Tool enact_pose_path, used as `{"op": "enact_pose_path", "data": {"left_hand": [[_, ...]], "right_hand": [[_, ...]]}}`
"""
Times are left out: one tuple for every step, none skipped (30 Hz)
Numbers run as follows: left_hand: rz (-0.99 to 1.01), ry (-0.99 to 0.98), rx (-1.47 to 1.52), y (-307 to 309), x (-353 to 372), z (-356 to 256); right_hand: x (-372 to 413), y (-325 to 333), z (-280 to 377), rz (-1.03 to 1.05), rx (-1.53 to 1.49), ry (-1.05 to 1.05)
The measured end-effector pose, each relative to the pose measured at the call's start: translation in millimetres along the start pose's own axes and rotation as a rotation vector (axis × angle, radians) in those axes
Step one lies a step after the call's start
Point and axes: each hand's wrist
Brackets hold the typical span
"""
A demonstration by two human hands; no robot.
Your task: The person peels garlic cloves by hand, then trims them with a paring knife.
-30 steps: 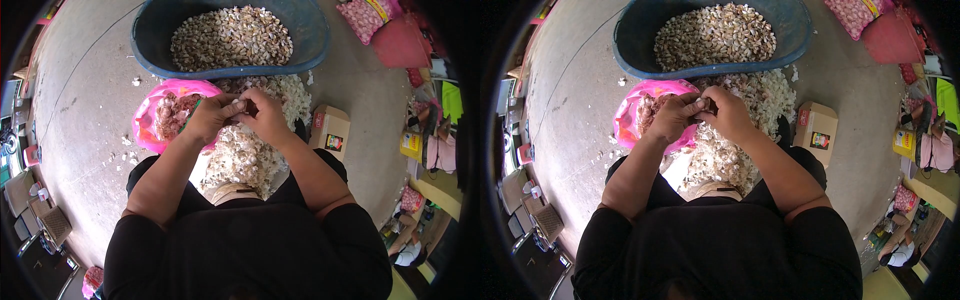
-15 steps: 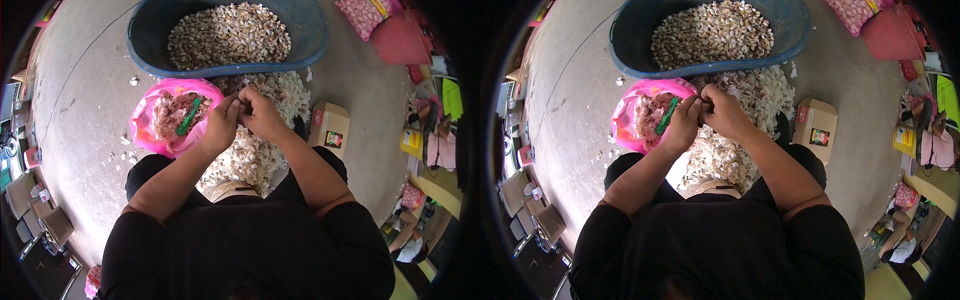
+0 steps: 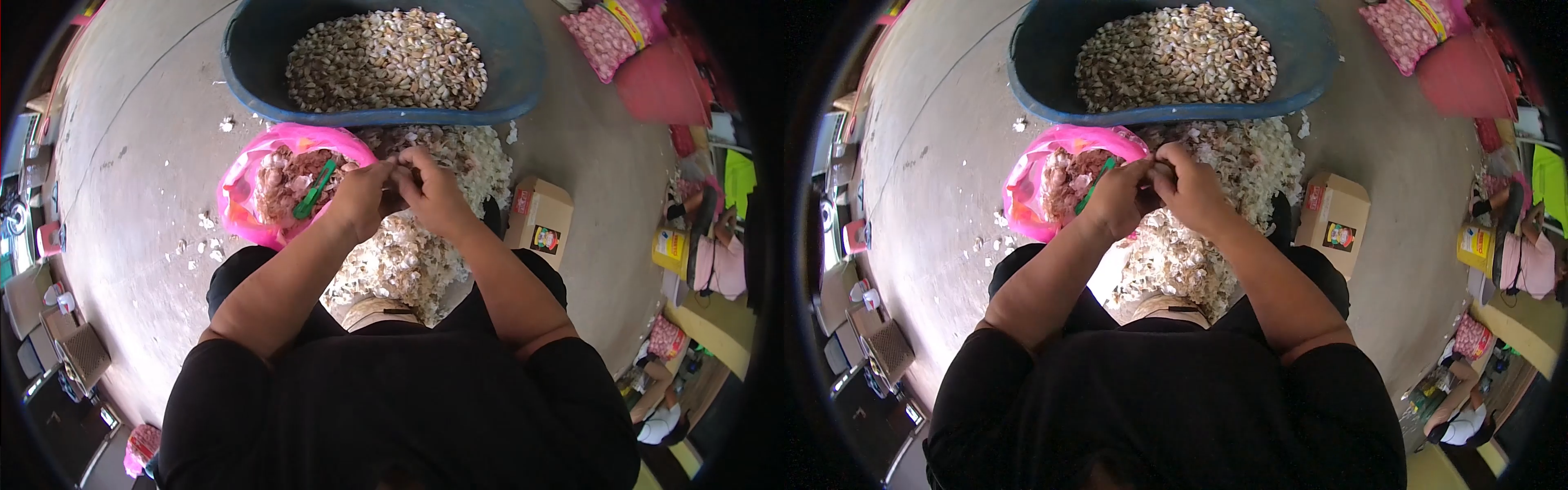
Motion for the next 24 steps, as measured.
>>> {"op": "enact_pose_path", "data": {"left_hand": [[-0.016,0.044,0.069,3,-1,1],[0.014,0.062,0.040,8,-3,4],[0.044,0.081,0.011,13,-5,9],[0.075,0.100,-0.019,11,-4,7],[0.045,0.090,0.002,7,0,8],[0.040,0.078,-0.034,3,2,7],[0.036,0.067,-0.069,0,3,8],[0.033,0.059,-0.103,-1,4,9],[0.034,0.094,-0.170,2,1,11],[0.019,0.078,-0.162,2,0,15],[0.006,0.061,-0.156,2,-1,18],[-0.004,0.046,-0.151,0,-2,20],[-0.033,0.016,-0.171,-1,-1,22],[-0.060,-0.015,-0.194,-3,0,23],[-0.086,-0.043,-0.219,-4,0,25],[-0.104,-0.079,-0.226,-4,-1,27],[-0.120,-0.116,-0.233,-3,-4,30],[-0.136,-0.153,-0.240,-3,-5,30],[-0.130,-0.142,-0.237,-3,-5,30],[-0.140,-0.170,-0.229,-4,-5,30],[-0.152,-0.198,-0.219,-5,-3,30],[-0.166,-0.227,-0.209,-6,-2,30],[-0.177,-0.190,-0.158,-7,-2,30],[-0.178,-0.179,-0.145,-6,-3,31]], "right_hand": [[-1,3,2,0.042,-0.019,-0.047],[-1,6,6,0.107,-0.008,-0.086],[-1,11,11,0.171,0.004,-0.124],[-1,15,16,0.234,0.018,-0.162],[0,16,19,0.252,0.073,-0.189],[1,16,21,0.252,0.149,-0.193],[2,16,23,0.251,0.226,-0.198],[2,16,23,0.249,0.305,-0.203],[3,14,18,0.252,0.324,-0.170],[4,11,13,0.243,0.336,-0.169],[4,9,8,0.230,0.349,-0.168],[4,7,4,0.215,0.362,-0.169],[5,6,2,0.200,0.325,-0.150],[6,5,0,0.181,0.288,-0.131],[7,3,-1,0.160,0.250,-0.115],[7,2,-1,0.155,0.235,-0.103],[6,2,0,0.149,0.221,-0.092],[5,2,1,0.143,0.208,-0.079],[5,2,3,0.133,0.210,-0.038],[5,1,3,0.126,0.233,-0.034],[6,0,3,0.121,0.256,-0.030],[6,-1,3,0.118,0.277,-0.024],[6,-2,0,0.118,0.304,0.011],[6,-2,0,0.114,0.320,0.013]]}}
Point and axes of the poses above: each hand's wrist, its own x-axis away from the middle knuckle, its own y-axis out of the back of the hand, z = x × y, and after that the axes turned 1 degree about -x, right-handed
